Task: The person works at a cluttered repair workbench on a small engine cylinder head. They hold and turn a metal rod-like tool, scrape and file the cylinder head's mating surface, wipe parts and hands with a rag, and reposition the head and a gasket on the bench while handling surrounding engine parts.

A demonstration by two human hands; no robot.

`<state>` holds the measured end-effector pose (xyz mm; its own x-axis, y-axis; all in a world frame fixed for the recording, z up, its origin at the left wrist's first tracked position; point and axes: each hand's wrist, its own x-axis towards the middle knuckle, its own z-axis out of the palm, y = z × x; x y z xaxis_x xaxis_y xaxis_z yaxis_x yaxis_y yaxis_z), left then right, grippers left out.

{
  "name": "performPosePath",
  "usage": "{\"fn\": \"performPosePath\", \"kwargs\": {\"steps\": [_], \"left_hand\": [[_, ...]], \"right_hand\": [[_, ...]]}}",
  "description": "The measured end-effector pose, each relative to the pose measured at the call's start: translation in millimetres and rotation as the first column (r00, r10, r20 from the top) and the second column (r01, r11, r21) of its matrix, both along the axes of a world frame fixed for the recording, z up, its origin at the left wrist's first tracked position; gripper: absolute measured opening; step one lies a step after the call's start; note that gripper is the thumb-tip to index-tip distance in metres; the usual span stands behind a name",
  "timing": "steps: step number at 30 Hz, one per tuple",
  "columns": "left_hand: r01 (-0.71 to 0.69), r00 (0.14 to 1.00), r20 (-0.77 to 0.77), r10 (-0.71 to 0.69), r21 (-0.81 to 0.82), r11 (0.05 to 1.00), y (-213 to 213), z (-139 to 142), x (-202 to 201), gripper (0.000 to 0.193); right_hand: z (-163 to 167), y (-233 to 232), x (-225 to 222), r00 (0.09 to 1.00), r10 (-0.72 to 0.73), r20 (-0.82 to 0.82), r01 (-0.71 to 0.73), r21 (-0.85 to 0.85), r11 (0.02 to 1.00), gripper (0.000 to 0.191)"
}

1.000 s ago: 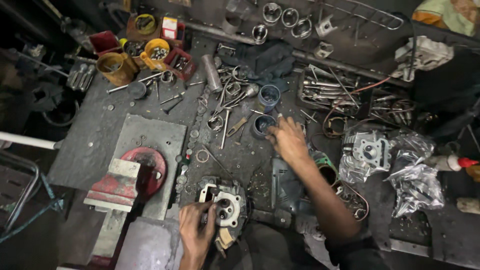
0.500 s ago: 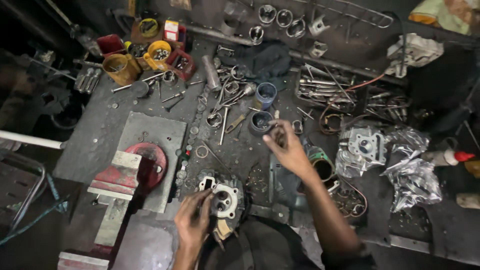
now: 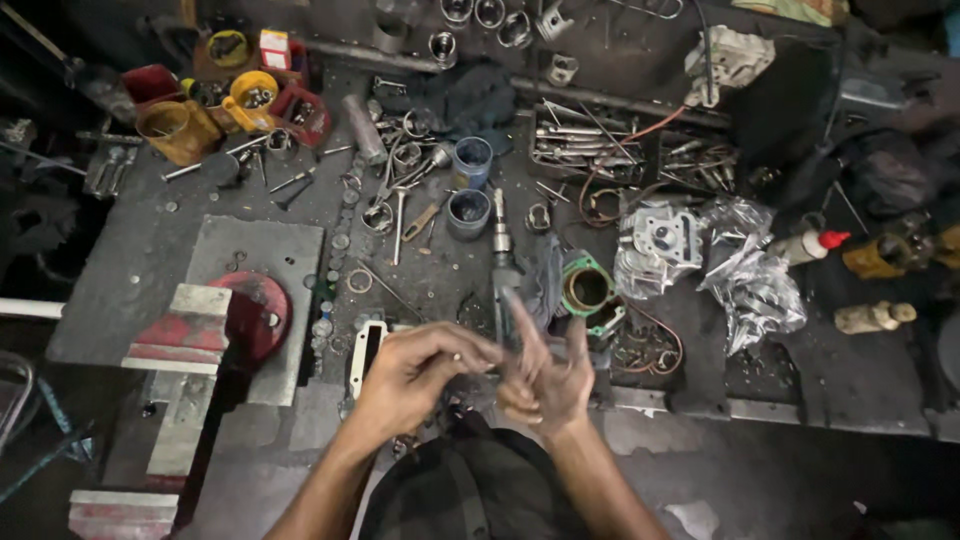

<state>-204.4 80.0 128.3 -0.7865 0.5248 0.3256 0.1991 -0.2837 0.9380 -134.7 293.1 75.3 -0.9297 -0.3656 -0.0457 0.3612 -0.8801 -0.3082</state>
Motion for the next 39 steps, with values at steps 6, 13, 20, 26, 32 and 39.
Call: {"fn": "performPosePath", "kwargs": {"steps": [6, 13, 20, 26, 32, 39], "left_hand": [[0.001, 0.989, 0.143, -0.028, 0.189, 0.982, 36.5, 3.9, 21.3, 0.009], [-0.061, 0.998, -0.005, 0.063, 0.171, 0.983, 46.4, 5.7, 45.2, 0.007], [-0.151, 0.986, -0.05, 0.158, 0.125, 0.981, 54.9, 13.0, 60.0, 0.005], [-0.222, 0.973, -0.045, 0.228, 0.111, 0.969, 56.3, 15.1, 65.6, 0.008], [-0.257, 0.957, -0.103, 0.272, 0.136, 0.957, 56.1, 10.3, 65.0, 0.017], [-0.23, 0.973, 0.046, 0.225, 0.23, 0.946, 56.3, -0.6, 64.2, 0.024]], "right_hand": [[-2.0, -15.9, 41.6, 0.978, -0.027, -0.205, 0.015, -0.06, 0.998, 0.091], [-9.7, -7.0, 73.4, 0.922, -0.122, -0.367, 0.223, 0.246, 0.943, 0.097], [-2.8, -5.1, 88.2, 0.885, -0.122, -0.449, 0.434, 0.702, 0.564, 0.114], [6.4, 0.1, 90.0, 0.884, -0.035, -0.466, 0.45, 0.829, 0.332, 0.118], [8.8, 3.1, 88.9, 0.838, 0.029, -0.545, 0.541, 0.836, 0.092, 0.108], [6.5, 5.2, 81.8, 0.655, 0.27, -0.706, 0.743, 0.538, -0.398, 0.091]]}}
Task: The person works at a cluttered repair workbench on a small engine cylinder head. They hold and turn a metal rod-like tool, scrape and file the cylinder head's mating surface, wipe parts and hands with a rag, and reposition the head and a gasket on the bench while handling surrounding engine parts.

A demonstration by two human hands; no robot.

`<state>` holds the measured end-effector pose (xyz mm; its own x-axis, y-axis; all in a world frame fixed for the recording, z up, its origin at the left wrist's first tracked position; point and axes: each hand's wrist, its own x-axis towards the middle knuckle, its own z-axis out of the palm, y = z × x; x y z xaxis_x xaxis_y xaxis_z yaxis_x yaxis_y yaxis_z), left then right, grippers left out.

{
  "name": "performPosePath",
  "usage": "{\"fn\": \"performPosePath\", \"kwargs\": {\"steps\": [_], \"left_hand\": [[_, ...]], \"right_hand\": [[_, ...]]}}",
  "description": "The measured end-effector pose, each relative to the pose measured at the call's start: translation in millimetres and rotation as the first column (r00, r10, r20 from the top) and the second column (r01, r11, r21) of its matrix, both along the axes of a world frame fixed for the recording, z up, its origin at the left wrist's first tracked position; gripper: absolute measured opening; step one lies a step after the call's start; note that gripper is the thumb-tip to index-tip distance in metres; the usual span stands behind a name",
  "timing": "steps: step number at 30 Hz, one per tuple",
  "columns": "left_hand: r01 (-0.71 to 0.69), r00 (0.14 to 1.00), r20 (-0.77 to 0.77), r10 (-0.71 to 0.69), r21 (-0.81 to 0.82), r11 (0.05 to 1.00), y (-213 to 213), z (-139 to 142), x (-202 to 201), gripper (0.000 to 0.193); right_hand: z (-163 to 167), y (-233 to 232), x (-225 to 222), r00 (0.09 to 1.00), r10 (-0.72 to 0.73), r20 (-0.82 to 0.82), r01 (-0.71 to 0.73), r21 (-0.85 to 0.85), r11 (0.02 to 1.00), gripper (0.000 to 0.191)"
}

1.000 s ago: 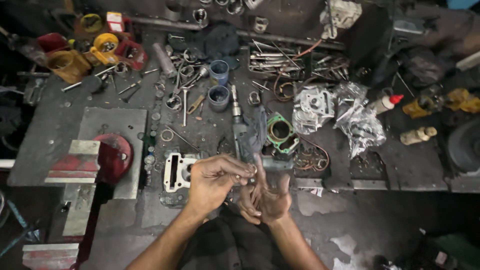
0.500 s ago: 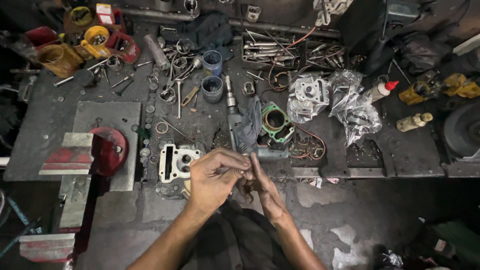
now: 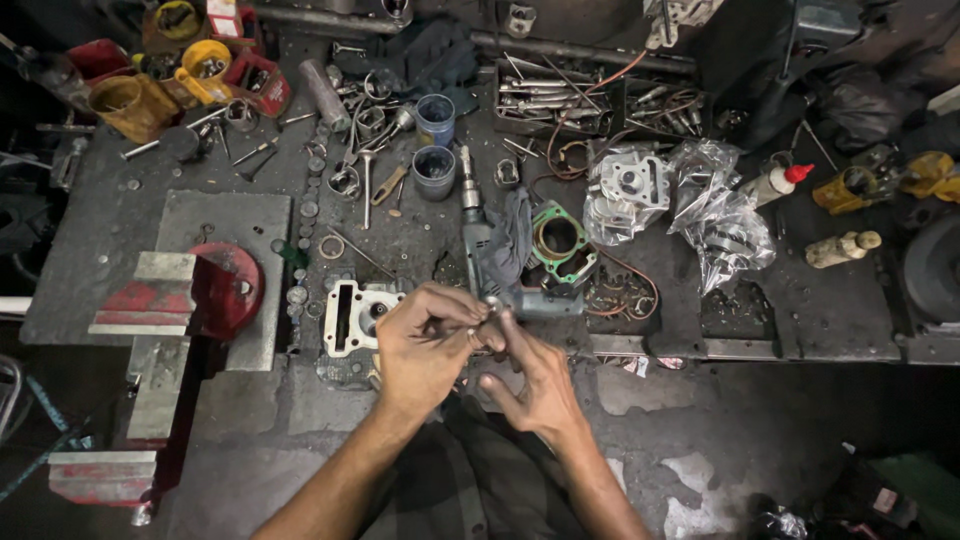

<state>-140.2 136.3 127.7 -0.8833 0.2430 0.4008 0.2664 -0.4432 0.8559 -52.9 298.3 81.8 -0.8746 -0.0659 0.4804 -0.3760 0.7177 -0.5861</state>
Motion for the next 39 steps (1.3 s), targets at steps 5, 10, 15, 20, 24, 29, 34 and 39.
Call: {"fn": "performPosePath", "kwargs": {"steps": [5, 10, 15, 20, 24, 29, 34, 39], "left_hand": [[0.209, 0.961, 0.126, -0.246, 0.252, 0.945, 2.2, -8.8, 0.4, 0.024], [0.248, 0.946, 0.145, -0.289, 0.249, 0.936, 11.0, -18.9, 10.9, 0.028], [0.161, 0.976, 0.121, -0.183, 0.17, 0.972, 8.7, -23.2, 4.5, 0.027], [0.121, 0.978, 0.142, -0.152, 0.204, 0.971, 1.5, -18.3, -0.2, 0.03], [0.14, 0.974, 0.153, -0.168, 0.178, 0.974, 2.3, -15.3, 2.8, 0.027], [0.175, 0.97, 0.139, -0.2, 0.175, 0.969, 7.3, -15.8, 8.7, 0.027], [0.115, 0.983, 0.127, -0.133, 0.142, 0.983, 6.8, -18.0, 8.1, 0.027], [0.073, 0.994, 0.061, -0.086, 0.195, 0.978, 5.1, -23.5, 3.7, 0.024]], "right_hand": [[-9.7, -4.8, -0.5, 0.957, 0.145, 0.25, 0.007, -0.522, 0.853, 0.093], [-16.3, -3.6, 11.9, 0.776, 0.593, -0.214, -0.141, -0.976, -0.167, 0.12], [-23.5, 1.3, 14.2, 0.855, 0.505, 0.115, -0.077, -0.936, 0.344, 0.115], [-26.5, 4.2, 1.1, 0.984, 0.168, 0.06, -0.143, -0.29, 0.946, 0.092], [-18.1, 0.0, -6.4, 0.997, 0.081, -0.002, -0.079, -0.243, 0.967, 0.095], [-11.0, -11.3, 2.5, 0.808, 0.589, -0.03, 0.001, -0.999, -0.053, 0.118], [-35.6, -11.0, 5.8, 0.729, 0.667, -0.158, -0.08, -0.986, -0.146, 0.12], [-59.0, 7.5, 9.9, 0.782, 0.623, 0.015, -0.181, -0.951, 0.249, 0.104]]}}
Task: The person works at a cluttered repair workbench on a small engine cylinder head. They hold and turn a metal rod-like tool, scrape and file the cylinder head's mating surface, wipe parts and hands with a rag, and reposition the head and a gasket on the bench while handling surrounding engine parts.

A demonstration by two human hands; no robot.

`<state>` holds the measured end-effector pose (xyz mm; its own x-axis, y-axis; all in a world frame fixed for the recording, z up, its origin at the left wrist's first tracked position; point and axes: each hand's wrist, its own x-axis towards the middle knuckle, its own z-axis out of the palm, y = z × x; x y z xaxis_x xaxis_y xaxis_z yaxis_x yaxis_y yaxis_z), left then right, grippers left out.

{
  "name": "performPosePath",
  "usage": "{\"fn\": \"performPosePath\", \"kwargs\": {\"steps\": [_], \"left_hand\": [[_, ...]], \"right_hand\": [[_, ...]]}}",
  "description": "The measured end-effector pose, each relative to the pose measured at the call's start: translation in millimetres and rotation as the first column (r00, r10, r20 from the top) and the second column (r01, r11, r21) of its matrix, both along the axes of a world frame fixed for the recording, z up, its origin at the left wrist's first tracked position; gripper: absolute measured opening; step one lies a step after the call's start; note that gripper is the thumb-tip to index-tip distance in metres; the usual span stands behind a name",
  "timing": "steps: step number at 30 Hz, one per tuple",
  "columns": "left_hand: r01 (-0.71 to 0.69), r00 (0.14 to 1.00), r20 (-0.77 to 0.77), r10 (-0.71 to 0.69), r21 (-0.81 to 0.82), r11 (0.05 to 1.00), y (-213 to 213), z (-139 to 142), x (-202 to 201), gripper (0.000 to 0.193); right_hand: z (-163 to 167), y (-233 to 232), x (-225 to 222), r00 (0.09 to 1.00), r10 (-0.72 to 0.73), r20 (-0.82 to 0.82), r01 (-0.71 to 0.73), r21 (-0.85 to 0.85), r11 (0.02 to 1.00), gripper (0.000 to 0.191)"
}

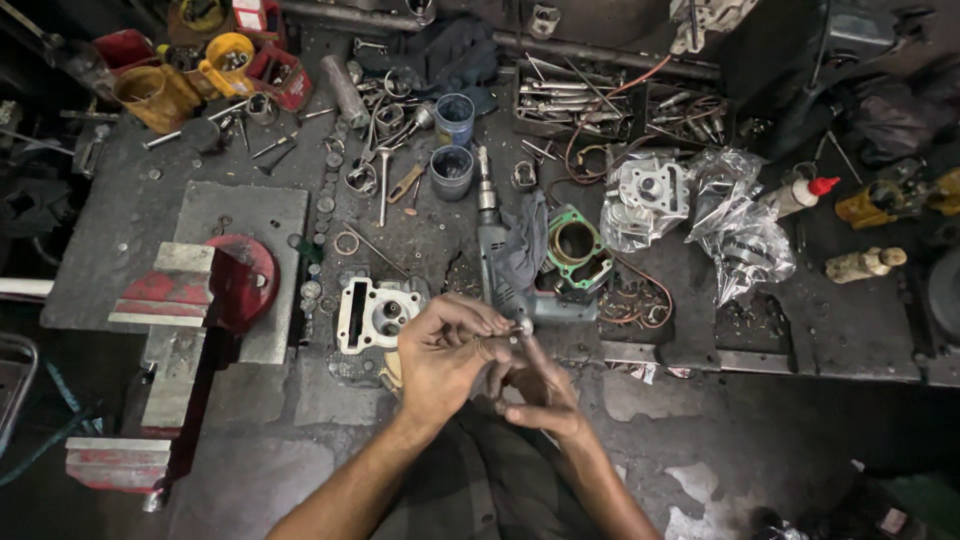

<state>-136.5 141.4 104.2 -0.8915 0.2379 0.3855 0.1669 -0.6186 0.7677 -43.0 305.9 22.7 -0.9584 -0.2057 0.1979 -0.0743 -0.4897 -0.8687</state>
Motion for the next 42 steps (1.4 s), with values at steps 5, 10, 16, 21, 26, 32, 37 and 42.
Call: {"fn": "performPosePath", "kwargs": {"steps": [5, 10, 16, 21, 26, 32, 37, 42], "left_hand": [[0.055, 0.998, -0.028, -0.056, -0.02, 0.998, 6.7, -6.6, 2.4, 0.025], [0.09, 0.996, 0.022, -0.089, -0.039, 0.995, 17.0, -8.6, 7.9, 0.025], [-0.054, 0.998, -0.048, 0.051, -0.048, 0.997, 11.6, -2.5, -5.1, 0.026], [-0.07, 0.997, -0.012, 0.071, 0.016, 0.997, 2.7, 10.5, -18.0, 0.018], [-0.352, 0.904, -0.325, 0.278, -0.194, 0.916, -11.7, 20.0, -19.6, 0.013], [-0.625, 0.508, -0.856, 0.096, -0.29, 0.725, -48.0, 16.6, -18.8, 0.016], [-0.829, 0.39, -0.893, 0.223, -0.235, 0.507, -64.8, 4.7, -4.3, 0.014], [-0.827, 0.452, -0.838, 0.306, -0.264, 0.497, -85.1, -7.5, 11.4, 0.026]], "right_hand": [[9.5, 5.0, 0.2, 0.998, -0.019, 0.067, 0.04, -0.335, 0.942, 0.109], [21.2, -8.6, -6.7, 0.981, 0.167, -0.098, -0.193, -0.516, 0.835, 0.12], [-2.1, -4.0, -9.2, 0.988, 0.107, -0.109, -0.133, -0.272, 0.953, 0.113], [-15.3, 2.7, -24.0, 0.999, -0.024, 0.023, 0.028, -0.153, 0.988, 0.044], [5.3, -8.5, -42.7, 0.971, -0.068, 0.229, 0.111, -0.183, 0.977, 0.047], [29.9, -32.8, -68.7, 0.962, 0.115, 0.247, -0.009, -0.392, 0.92, 0.043], [39.2, -51.9, -89.1, 0.876, 0.379, 0.296, -0.15, -0.581, 0.8, 0.033], [42.9, -65.4, -122.0, 0.889, 0.259, 0.378, -0.072, -0.444, 0.893, 0.035]]}}
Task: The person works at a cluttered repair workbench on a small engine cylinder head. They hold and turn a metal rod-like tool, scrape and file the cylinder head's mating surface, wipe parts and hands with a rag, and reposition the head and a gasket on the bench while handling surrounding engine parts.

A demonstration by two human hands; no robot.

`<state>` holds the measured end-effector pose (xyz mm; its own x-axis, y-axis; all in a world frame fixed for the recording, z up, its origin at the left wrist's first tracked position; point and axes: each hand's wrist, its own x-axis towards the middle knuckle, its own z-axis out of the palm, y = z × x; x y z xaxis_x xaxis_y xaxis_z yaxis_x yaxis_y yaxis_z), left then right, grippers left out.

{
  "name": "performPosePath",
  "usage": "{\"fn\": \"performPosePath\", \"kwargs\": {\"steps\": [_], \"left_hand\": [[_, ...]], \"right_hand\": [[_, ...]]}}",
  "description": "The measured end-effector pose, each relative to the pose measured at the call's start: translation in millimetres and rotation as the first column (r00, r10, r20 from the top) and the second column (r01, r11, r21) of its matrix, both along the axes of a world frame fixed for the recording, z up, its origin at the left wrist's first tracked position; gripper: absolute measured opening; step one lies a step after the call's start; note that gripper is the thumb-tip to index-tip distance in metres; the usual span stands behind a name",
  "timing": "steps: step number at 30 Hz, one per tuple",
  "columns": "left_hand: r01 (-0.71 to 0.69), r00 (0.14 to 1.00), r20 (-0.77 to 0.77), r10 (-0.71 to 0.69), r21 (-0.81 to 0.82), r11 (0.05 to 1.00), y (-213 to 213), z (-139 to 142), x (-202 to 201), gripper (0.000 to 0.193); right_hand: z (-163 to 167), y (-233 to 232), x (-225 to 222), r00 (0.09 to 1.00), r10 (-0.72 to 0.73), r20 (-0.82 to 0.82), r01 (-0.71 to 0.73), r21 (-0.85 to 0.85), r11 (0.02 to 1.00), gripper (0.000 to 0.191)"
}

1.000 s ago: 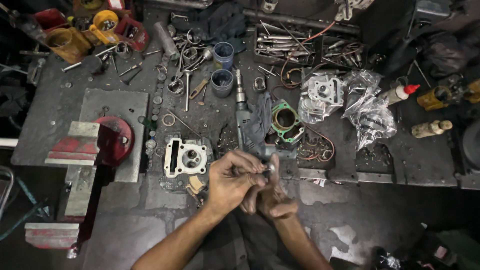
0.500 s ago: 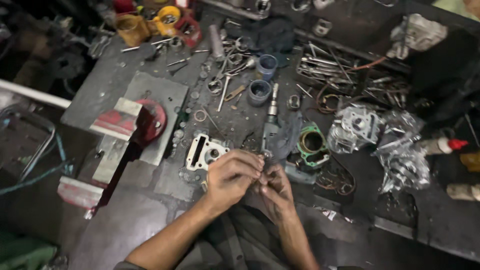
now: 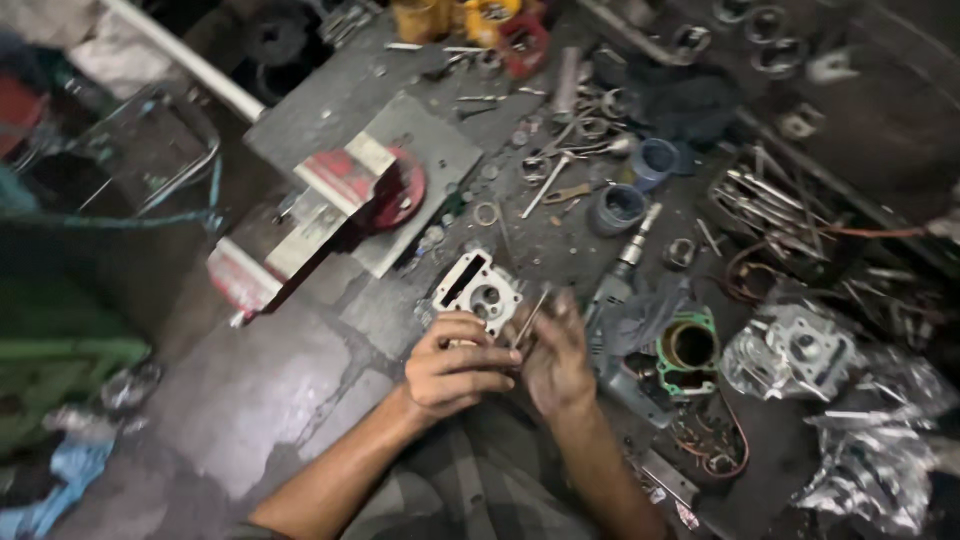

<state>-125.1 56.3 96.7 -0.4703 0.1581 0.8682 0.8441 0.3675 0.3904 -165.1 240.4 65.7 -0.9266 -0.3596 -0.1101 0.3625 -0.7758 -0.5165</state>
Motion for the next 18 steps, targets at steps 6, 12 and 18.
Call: {"fn": "performPosePath", "kwargs": {"steps": [6, 12, 18], "left_hand": [[-0.368, 0.897, 0.298, 0.325, 0.098, 0.925, -21.4, -34.4, 31.3, 0.007], [-0.828, 0.314, 0.949, 0.013, 0.267, 0.494, -34.0, -121.5, 51.2, 0.031], [-0.924, 0.178, 0.771, -0.612, 0.345, 0.165, -31.0, -198.9, 54.8, 0.046]], "right_hand": [[-33.9, -23.0, -51.5, 0.913, -0.015, -0.407, 0.342, 0.747, 0.57, 0.054], [-74.6, -23.3, -38.2, 0.892, 0.187, -0.413, 0.316, 0.862, 0.396, 0.033], [-85.6, -22.5, -35.7, 0.726, 0.281, -0.627, 0.544, 0.774, 0.323, 0.03]]}}
